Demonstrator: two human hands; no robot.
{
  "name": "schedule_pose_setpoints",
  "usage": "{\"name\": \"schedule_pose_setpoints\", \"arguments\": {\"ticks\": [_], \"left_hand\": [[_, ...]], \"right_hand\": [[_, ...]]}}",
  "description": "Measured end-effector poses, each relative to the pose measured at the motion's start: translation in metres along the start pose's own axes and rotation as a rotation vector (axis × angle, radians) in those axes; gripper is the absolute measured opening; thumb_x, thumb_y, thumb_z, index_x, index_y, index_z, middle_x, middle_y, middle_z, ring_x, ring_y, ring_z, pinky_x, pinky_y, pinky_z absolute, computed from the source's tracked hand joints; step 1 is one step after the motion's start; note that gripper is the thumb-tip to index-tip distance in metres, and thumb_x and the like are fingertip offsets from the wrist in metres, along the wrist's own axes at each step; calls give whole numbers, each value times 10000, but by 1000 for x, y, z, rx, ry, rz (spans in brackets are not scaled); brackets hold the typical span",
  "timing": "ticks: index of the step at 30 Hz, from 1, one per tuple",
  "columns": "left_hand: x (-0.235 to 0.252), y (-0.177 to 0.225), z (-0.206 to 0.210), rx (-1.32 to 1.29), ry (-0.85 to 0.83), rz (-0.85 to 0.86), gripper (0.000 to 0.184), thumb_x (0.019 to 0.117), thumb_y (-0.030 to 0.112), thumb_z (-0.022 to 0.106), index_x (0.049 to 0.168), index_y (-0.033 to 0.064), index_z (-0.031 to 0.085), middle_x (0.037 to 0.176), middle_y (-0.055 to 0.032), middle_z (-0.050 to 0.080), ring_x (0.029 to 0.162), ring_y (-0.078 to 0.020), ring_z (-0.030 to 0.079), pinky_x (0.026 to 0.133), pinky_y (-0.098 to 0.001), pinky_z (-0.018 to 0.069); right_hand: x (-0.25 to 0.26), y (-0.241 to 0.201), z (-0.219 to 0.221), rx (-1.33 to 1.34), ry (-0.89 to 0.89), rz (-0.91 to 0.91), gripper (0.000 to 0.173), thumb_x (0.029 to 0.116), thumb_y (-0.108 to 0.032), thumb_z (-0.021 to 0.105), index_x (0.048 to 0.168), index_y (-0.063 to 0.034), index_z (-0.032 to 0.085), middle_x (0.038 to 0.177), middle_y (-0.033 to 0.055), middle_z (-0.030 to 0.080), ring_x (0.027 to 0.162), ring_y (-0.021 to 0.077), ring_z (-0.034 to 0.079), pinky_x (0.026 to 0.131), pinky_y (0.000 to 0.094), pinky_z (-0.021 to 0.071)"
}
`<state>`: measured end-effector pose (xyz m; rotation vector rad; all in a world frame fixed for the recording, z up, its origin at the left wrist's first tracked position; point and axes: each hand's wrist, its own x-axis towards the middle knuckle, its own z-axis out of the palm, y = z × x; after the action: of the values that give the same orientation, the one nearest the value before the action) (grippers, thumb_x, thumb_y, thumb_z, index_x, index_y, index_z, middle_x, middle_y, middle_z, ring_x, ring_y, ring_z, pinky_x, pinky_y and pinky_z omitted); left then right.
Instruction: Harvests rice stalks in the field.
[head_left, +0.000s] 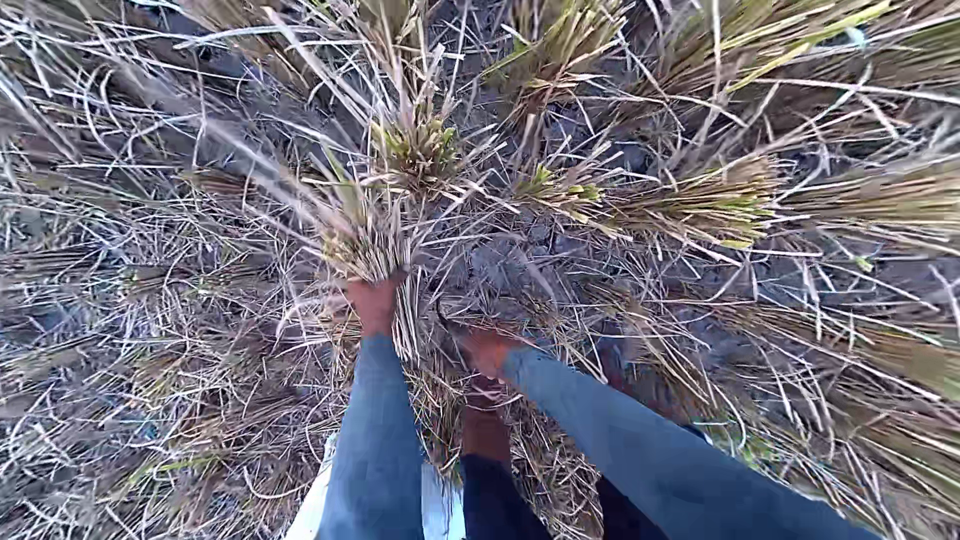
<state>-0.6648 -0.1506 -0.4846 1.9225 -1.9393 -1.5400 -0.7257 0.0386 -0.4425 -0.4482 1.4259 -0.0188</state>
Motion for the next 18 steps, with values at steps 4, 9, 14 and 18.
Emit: {"name": "schedule_pose_setpoints", "arguments": {"ticks": [4,9,14,18], "left_hand": [[-29,-1,19,-66,-116,-16,737,743,69,882,1374,-56,521,1222,-212,675,1101,-276,685,957,-477,578],[-112,4,16,-186,-73,-15,774,796,-48,768,1460,-100,373,1346,-236,576,1167,-213,620,1003,-392,535],[-231,62,78,362,-685,180,796,623,137,942,1281,-121,578,1115,-217,719,1044,-247,710,973,-446,565],[-306,117,224,963,-1115,358,1053,700,393,901,1560,69,387,1364,-229,619,1237,-390,623,1035,-586,501]], "right_hand": [[-88,45,23,257,-46,174,549,1014,-197,595,1509,-30,427,1140,289,646,925,409,674,832,606,542],[-231,138,61,506,-160,319,371,1013,-219,608,1308,2,563,926,211,650,754,331,641,708,538,533],[-300,259,57,686,-107,407,352,993,-192,638,1284,-11,559,860,144,634,695,252,627,673,455,541],[-283,354,12,1140,400,382,248,1020,-172,607,1185,12,578,700,63,557,530,161,552,543,346,528]]}}
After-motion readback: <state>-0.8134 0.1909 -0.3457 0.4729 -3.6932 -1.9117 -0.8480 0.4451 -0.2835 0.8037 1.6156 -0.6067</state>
